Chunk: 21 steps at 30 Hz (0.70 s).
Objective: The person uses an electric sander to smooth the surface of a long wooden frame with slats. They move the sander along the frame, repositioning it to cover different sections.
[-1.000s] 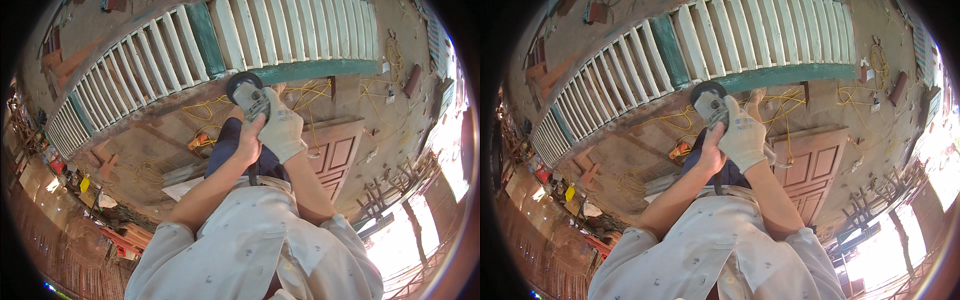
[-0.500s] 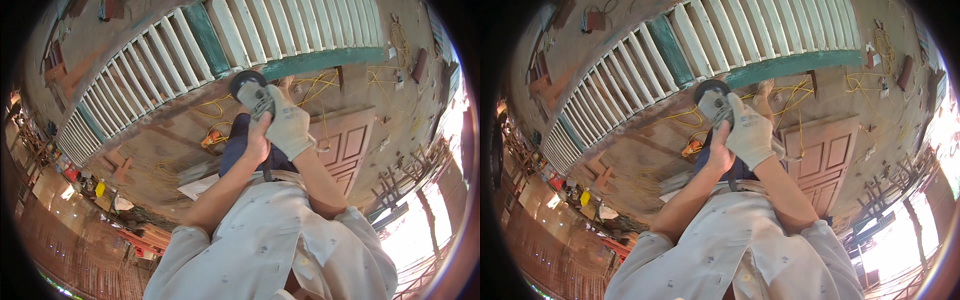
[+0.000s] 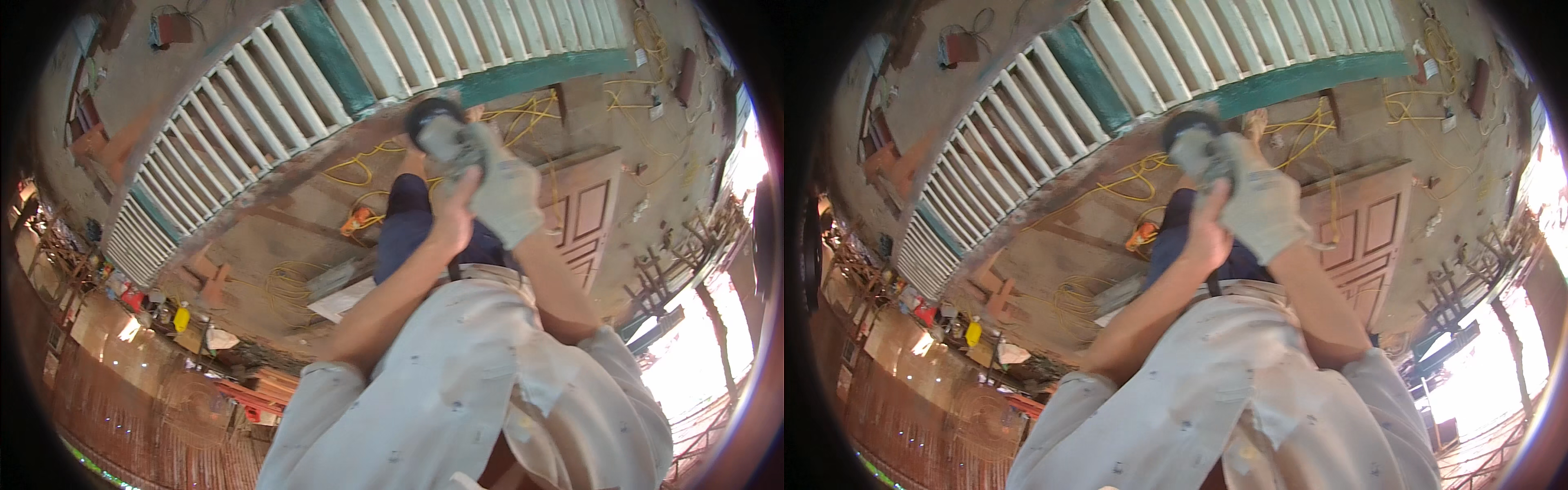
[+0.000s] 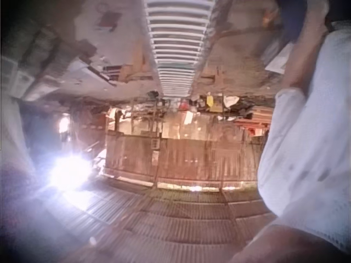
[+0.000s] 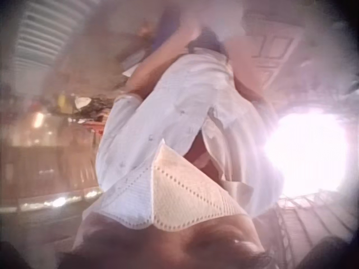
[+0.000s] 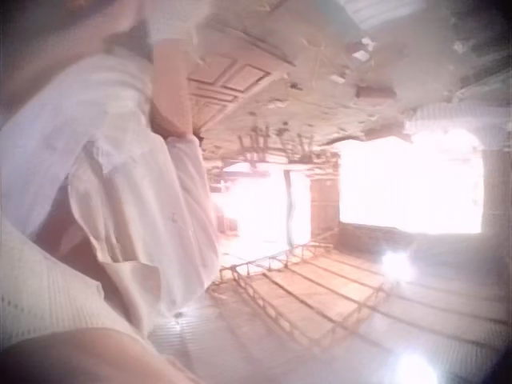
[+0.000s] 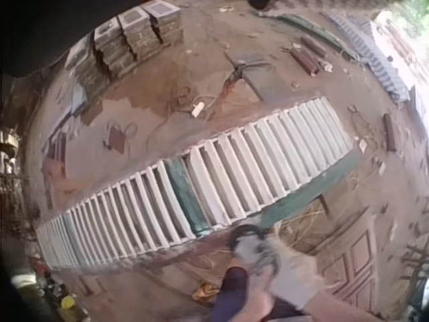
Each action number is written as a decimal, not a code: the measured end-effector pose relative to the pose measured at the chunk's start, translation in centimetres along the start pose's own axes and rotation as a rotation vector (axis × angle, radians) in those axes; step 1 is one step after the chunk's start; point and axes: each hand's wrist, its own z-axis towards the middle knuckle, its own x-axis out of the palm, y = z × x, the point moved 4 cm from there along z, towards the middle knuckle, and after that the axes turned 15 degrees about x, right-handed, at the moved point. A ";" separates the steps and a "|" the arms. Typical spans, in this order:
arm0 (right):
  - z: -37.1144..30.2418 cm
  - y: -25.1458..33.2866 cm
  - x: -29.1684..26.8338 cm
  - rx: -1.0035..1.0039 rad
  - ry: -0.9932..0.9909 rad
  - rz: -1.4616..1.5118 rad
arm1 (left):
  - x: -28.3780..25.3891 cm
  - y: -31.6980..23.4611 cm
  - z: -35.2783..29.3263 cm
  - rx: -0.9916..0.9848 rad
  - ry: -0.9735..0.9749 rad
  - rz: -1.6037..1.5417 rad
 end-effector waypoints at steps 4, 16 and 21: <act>-0.5 1.9 3.6 -0.137 0.016 -0.105 | -3.1 -2.7 -1.1 0.147 0.025 -0.054; 4.3 -5.6 -5.9 0.203 -0.124 -0.132 | 8.9 2.7 4.8 -0.048 0.159 0.148; 4.3 -7.8 -7.4 0.195 -0.244 -0.066 | 11.1 4.0 5.0 -0.163 0.163 0.255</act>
